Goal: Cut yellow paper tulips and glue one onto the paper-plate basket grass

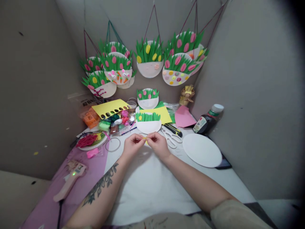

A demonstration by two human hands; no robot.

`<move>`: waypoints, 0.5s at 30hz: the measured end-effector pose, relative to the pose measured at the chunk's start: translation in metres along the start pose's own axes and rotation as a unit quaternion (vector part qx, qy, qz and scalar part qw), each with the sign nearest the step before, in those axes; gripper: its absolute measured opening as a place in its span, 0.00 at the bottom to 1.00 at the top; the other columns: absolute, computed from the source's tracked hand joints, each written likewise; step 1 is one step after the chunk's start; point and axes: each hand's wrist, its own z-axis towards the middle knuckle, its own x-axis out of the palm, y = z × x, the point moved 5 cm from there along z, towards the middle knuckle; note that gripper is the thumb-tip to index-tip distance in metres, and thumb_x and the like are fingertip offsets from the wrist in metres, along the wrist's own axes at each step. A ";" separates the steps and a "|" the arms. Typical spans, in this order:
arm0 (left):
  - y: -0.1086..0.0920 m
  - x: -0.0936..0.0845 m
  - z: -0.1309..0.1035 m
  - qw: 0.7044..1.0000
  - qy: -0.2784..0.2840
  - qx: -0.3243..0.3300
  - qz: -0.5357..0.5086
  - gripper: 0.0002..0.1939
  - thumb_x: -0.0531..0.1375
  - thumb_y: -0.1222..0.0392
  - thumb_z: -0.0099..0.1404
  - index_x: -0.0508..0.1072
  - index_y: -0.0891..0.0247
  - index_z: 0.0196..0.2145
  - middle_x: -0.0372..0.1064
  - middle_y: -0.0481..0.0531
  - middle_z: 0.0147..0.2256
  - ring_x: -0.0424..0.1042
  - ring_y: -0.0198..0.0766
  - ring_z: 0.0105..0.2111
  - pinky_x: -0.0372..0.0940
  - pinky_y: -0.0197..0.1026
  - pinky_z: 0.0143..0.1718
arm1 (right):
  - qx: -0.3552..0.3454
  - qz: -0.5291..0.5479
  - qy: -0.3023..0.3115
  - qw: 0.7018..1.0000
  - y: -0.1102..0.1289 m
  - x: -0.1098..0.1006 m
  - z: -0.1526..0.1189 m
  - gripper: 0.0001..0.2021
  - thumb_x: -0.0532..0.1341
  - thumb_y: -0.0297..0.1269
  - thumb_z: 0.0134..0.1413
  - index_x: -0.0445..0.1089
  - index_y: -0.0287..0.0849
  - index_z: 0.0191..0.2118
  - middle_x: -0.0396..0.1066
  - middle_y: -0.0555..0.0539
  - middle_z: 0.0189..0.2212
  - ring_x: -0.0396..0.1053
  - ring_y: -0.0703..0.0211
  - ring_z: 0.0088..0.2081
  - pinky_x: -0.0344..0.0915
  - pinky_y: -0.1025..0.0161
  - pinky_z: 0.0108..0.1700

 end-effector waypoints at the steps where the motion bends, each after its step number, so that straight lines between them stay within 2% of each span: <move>1: 0.000 0.000 0.000 1.000 -0.003 0.004 0.003 0.10 0.63 0.56 0.52 0.68 0.65 0.22 0.71 0.52 0.28 0.70 0.35 0.30 0.65 0.37 0.33 | 0.003 0.000 0.001 1.000 -0.001 0.000 0.000 0.02 0.60 0.32 0.44 0.67 0.41 0.26 0.70 0.49 0.25 0.67 0.61 0.29 0.65 0.65 0.33; 6: -0.002 -0.005 0.000 1.000 -0.021 0.012 0.007 0.09 0.63 0.57 0.53 0.67 0.64 0.23 0.71 0.51 0.28 0.70 0.34 0.29 0.65 0.37 0.32 | 0.013 0.012 0.009 1.000 -0.001 -0.002 0.002 0.05 0.61 0.36 0.46 0.70 0.41 0.30 0.71 0.48 0.27 0.68 0.60 0.30 0.66 0.64 0.34; 11: -0.007 -0.008 -0.001 0.999 -0.030 0.041 0.014 0.09 0.62 0.59 0.54 0.67 0.64 0.23 0.71 0.52 0.29 0.70 0.34 0.30 0.65 0.36 0.32 | -0.011 -0.003 0.013 1.000 0.006 -0.007 0.004 0.05 0.62 0.36 0.46 0.71 0.41 0.30 0.71 0.46 0.31 0.68 0.59 0.34 0.65 0.66 0.33; 15: -0.009 -0.007 -0.002 0.996 -0.017 0.076 0.030 0.08 0.62 0.59 0.55 0.68 0.65 0.23 0.72 0.52 0.30 0.71 0.34 0.30 0.66 0.36 0.32 | 0.030 0.018 0.032 0.999 -0.001 -0.005 0.006 0.05 0.62 0.37 0.45 0.72 0.41 0.29 0.70 0.48 0.28 0.66 0.61 0.30 0.64 0.67 0.30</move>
